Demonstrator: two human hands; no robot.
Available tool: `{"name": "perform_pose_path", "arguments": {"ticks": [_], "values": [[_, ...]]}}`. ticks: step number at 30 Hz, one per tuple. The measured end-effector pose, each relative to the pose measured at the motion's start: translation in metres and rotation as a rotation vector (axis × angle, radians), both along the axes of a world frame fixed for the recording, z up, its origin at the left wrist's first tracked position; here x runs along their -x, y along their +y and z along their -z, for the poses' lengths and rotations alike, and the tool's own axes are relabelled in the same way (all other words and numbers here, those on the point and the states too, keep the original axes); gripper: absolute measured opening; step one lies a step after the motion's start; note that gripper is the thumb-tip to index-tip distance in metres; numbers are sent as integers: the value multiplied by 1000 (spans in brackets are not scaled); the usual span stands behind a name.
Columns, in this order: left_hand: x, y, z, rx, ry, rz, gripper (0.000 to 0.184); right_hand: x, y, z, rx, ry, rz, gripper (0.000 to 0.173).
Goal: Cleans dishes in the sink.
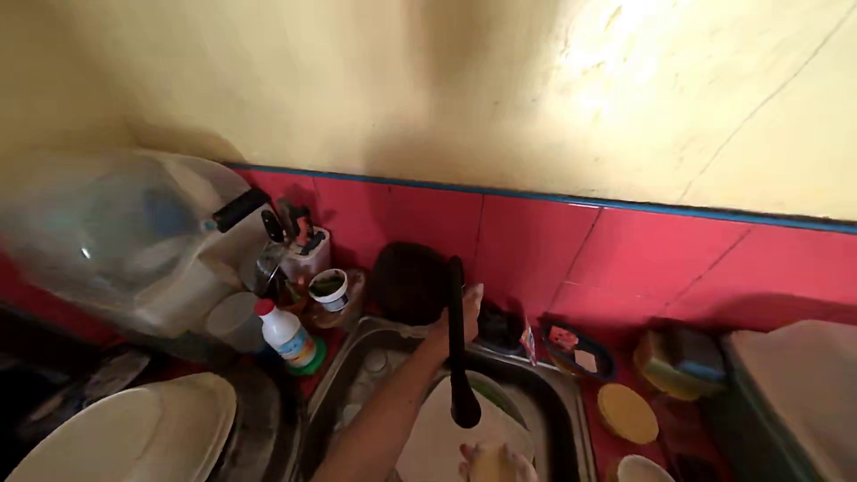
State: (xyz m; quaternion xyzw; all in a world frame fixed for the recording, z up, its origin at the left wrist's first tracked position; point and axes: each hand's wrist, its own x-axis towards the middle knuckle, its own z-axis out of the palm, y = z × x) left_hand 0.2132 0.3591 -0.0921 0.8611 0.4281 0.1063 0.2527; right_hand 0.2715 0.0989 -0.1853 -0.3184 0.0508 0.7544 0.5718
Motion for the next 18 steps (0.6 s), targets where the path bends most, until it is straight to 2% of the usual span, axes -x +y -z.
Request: {"name": "perform_pose_path", "arguments": {"ticks": [2,6,8,12,15,17,18], "values": [[0,-4,6,3,-31,-35,67,3,5,2,-3,41,5,58],[6,-10,12,-16,-47,-33,64,6,13,-20,39,-47,33,58],[13,-15,18,-22,-61,-2,61,7,23,-10,60,-42,11,55],[18,-17,36,-62,-73,18,64,8,38,6,-52,50,-76,57],[23,-16,64,-107,-86,52,81,9,45,14,-114,136,-85,53],[33,-22,77,-83,-193,17,82,9,46,16,-158,93,-103,54],[40,-32,72,-20,-282,-35,78,9,47,17,-183,58,-114,56]]}}
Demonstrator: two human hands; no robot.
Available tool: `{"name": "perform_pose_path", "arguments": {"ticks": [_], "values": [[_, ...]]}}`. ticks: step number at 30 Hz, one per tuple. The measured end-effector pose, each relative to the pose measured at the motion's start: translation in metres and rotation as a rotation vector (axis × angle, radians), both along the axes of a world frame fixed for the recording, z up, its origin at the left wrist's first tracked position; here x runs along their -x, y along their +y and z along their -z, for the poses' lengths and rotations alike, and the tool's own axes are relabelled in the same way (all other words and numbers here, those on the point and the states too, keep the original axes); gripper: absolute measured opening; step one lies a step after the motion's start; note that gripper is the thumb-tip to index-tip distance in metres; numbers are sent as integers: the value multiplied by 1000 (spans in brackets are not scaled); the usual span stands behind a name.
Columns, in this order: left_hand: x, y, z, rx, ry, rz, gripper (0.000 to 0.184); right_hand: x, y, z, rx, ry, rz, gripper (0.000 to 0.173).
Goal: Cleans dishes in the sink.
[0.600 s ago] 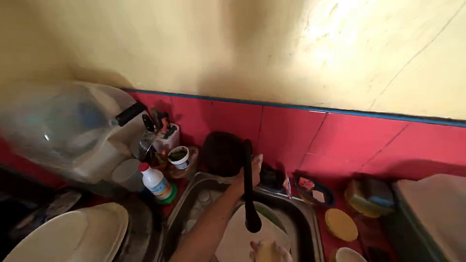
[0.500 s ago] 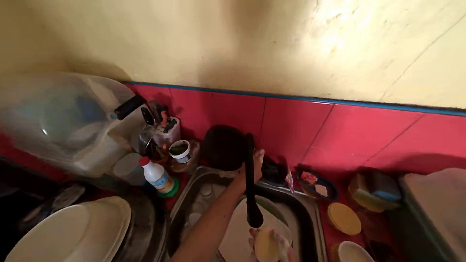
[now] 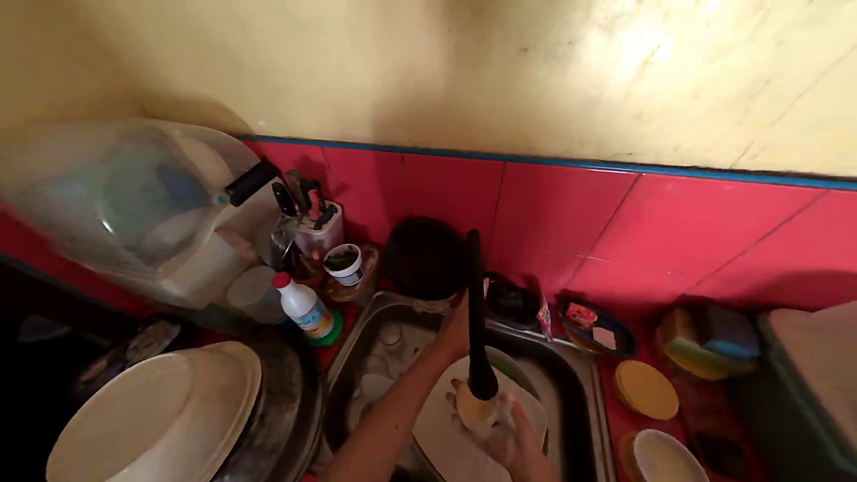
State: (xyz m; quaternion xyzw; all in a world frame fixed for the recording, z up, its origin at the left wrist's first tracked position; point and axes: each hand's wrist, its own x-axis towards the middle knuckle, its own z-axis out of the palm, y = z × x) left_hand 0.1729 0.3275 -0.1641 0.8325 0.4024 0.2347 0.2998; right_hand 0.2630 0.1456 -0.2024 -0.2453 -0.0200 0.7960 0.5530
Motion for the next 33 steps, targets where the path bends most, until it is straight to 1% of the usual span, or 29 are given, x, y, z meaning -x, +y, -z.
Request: {"name": "perform_pose_path", "arguments": {"ticks": [1,2,3,4,6,7,8,10,11,13,14,15,16,17,19,21,23,24,25,26,28,30,31,33], "values": [[10,-13,-14,94,-84,-51,68,-1,1,1,-18,-25,3,58],[20,-26,-29,176,-148,-118,60,-1,4,2,-19,-56,3,56],[29,-34,-32,219,-191,-193,57,-2,7,3,-2,-68,3,51],[39,-42,-27,241,-235,-274,53,-2,10,1,22,-66,6,47],[61,-64,-13,297,-352,-413,45,-4,16,-1,-23,-116,-36,48],[73,-81,-8,339,-397,-469,43,-4,21,1,-30,-121,-55,46],[84,-99,-2,378,-425,-518,41,-1,31,6,20,-115,-71,43],[102,-138,12,428,-451,-598,38,7,51,8,147,-172,-136,50],[110,-158,19,446,-466,-620,37,10,58,7,136,-230,-160,51],[128,-191,34,454,-454,-639,33,14,70,14,-43,-340,-174,56],[136,-204,40,454,-449,-649,33,14,75,20,-141,-379,-171,55],[144,-215,45,462,-449,-655,33,13,77,25,-204,-442,-134,48],[151,-223,52,458,-447,-651,33,10,75,27,-235,-513,-108,37],[157,-228,58,448,-442,-647,33,9,72,24,-220,-579,-88,33],[162,-236,68,419,-428,-662,31,9,67,16,-130,-646,-63,33],[163,-241,73,416,-424,-670,31,9,60,7,-66,-752,-54,28],[159,-244,71,424,-430,-663,31,7,53,-1,-32,-911,-68,22],[155,-244,67,439,-432,-651,30,6,51,-1,-27,-968,-73,22],[150,-243,63,460,-436,-642,30,4,47,-5,-29,-1007,-86,26],[146,-242,59,485,-435,-637,30,3,44,-10,-38,-1030,-84,27],[136,-237,54,494,-435,-611,28,2,38,-22,-27,-1036,-53,22],[129,-230,53,505,-444,-555,28,-2,30,-31,41,-1038,-48,25],[125,-226,52,522,-449,-520,29,-7,25,-32,61,-1054,-60,25],[117,-217,48,558,-456,-466,30,-20,10,-22,-7,-1167,-82,20]]}}
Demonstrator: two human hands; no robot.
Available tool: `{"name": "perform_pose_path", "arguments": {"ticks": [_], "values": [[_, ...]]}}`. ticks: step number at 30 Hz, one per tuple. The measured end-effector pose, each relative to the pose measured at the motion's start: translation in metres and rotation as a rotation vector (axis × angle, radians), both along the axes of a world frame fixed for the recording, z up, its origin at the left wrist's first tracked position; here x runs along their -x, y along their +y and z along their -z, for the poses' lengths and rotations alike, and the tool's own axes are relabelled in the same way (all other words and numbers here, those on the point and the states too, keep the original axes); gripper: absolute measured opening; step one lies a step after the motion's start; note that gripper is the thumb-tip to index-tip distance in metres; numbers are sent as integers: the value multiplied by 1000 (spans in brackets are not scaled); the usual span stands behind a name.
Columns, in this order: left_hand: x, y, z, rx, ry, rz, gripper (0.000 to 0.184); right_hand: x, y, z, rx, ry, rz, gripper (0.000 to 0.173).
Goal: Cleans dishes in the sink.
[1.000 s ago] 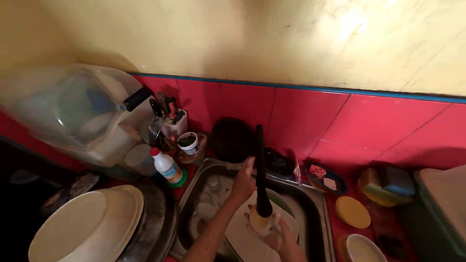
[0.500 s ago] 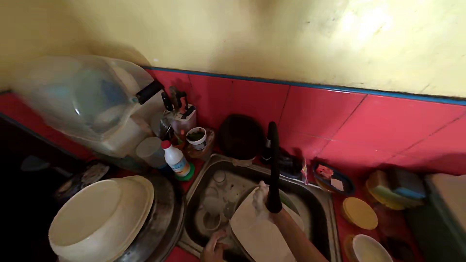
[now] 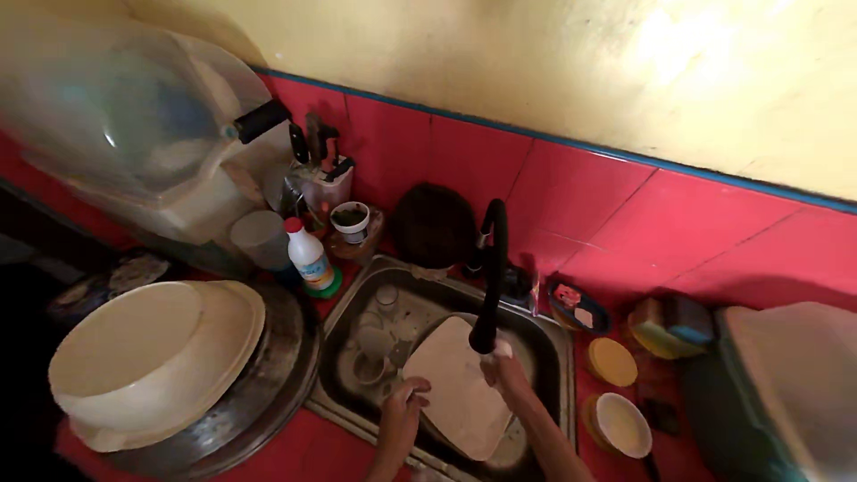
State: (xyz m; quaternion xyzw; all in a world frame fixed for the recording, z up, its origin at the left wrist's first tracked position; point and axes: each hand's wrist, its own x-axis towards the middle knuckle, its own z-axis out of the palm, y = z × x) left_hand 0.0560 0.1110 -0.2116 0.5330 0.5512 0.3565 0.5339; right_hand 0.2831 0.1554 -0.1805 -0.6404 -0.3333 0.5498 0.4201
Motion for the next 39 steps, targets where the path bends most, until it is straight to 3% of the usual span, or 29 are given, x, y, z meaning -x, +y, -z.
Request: {"name": "perform_pose_path", "arguments": {"ticks": [2,4,6,8,11,16,21,24,26,28,34,39], "values": [[-10,11,-7,25,9,64,30,-14,-19,7,-6,-209,-95,30],[-20,25,-8,54,32,158,32,-25,-37,6,79,-401,-182,53],[-33,40,-8,46,56,256,35,-33,-55,2,210,-554,-206,63],[-47,55,-11,48,86,335,36,-43,-70,-4,310,-700,-139,60],[-67,76,-19,63,143,404,34,-71,-83,-6,249,-959,35,58],[-102,101,-21,171,125,345,35,-109,-91,-22,438,-1183,158,52],[-127,111,8,261,-187,234,44,-122,-93,-19,541,-1115,119,55],[-129,110,7,367,-209,190,47,-107,-90,-30,548,-1181,75,53],[-123,104,-1,420,-218,186,50,-90,-86,-39,447,-1167,-45,50],[-118,97,-10,475,-225,139,42,-69,-74,-42,344,-1074,-201,49],[-90,69,-7,560,-311,-32,37,-3,-11,-21,167,-757,-687,47],[-51,49,-2,626,-353,-148,39,13,50,0,76,-565,-834,38]]}}
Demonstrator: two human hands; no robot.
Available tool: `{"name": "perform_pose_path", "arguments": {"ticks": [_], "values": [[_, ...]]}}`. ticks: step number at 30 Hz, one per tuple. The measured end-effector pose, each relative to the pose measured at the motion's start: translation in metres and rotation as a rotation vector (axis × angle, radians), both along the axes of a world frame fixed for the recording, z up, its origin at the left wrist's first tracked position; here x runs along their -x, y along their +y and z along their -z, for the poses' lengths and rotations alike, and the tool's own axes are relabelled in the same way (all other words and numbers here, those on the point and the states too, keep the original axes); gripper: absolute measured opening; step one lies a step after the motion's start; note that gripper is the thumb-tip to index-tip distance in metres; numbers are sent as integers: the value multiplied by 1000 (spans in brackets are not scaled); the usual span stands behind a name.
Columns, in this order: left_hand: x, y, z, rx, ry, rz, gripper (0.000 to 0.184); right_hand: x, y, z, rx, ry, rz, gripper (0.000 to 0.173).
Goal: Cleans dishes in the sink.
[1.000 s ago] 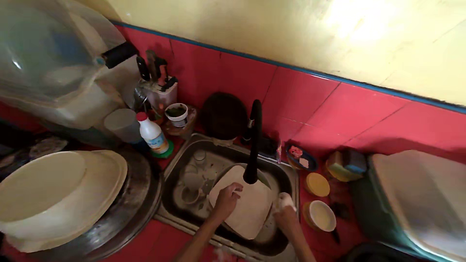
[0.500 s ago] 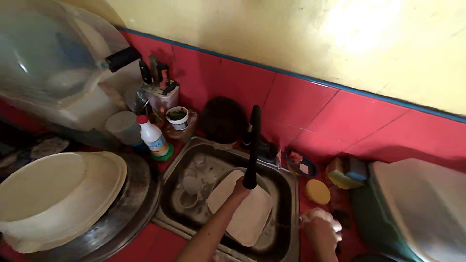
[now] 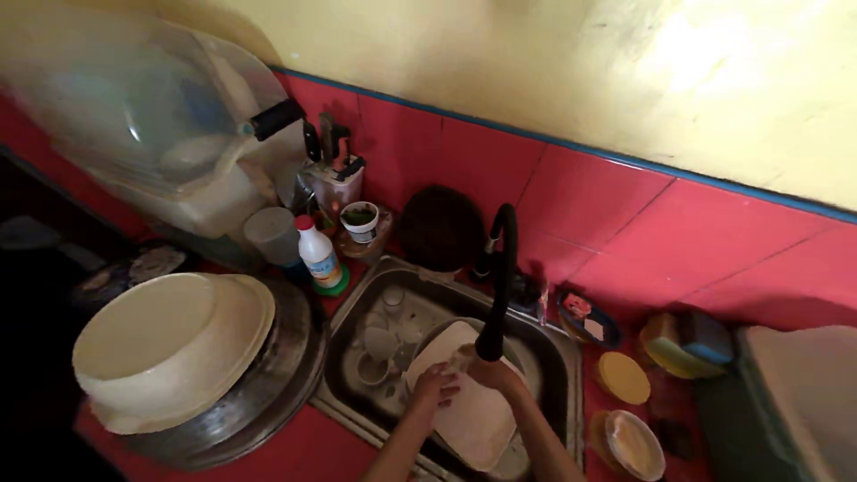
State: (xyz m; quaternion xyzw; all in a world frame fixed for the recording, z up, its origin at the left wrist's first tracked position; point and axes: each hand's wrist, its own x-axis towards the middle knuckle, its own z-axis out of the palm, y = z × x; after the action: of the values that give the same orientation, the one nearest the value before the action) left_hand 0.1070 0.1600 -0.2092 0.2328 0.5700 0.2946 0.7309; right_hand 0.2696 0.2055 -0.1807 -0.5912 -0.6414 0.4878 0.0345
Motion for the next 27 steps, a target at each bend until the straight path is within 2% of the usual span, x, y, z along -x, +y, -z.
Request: {"name": "perform_pose_path", "arguments": {"ticks": [3,6,9,12,14,16,17,19,21,23,24,26,27], "values": [[21,-10,8,74,-33,-39,38,0,15,-1,23,-55,-122,37],[32,-18,15,126,-95,-88,38,-5,3,-11,-20,-78,-212,39],[33,-20,20,137,-133,-128,37,-15,-11,-13,-24,-74,-217,41],[32,-20,22,129,-146,-131,37,-28,-17,5,-36,250,79,31],[30,-19,25,125,-155,-141,38,-23,-17,10,48,586,326,31],[26,-19,31,115,-158,-170,37,-12,-12,11,151,852,486,31],[23,-19,34,110,-155,-179,37,-8,-8,13,184,946,540,28],[18,-19,37,93,-156,-181,37,2,2,24,247,1103,592,6],[13,-18,39,77,-146,-178,37,10,14,33,351,1276,619,35],[7,-16,45,62,-123,-174,36,18,24,35,396,1309,668,52],[4,-15,47,57,-118,-172,36,22,28,33,396,1274,730,56],[0,-13,49,52,-111,-173,36,31,32,23,367,1146,922,48],[-2,-12,51,44,-101,-172,36,33,33,20,330,1079,970,39]]}}
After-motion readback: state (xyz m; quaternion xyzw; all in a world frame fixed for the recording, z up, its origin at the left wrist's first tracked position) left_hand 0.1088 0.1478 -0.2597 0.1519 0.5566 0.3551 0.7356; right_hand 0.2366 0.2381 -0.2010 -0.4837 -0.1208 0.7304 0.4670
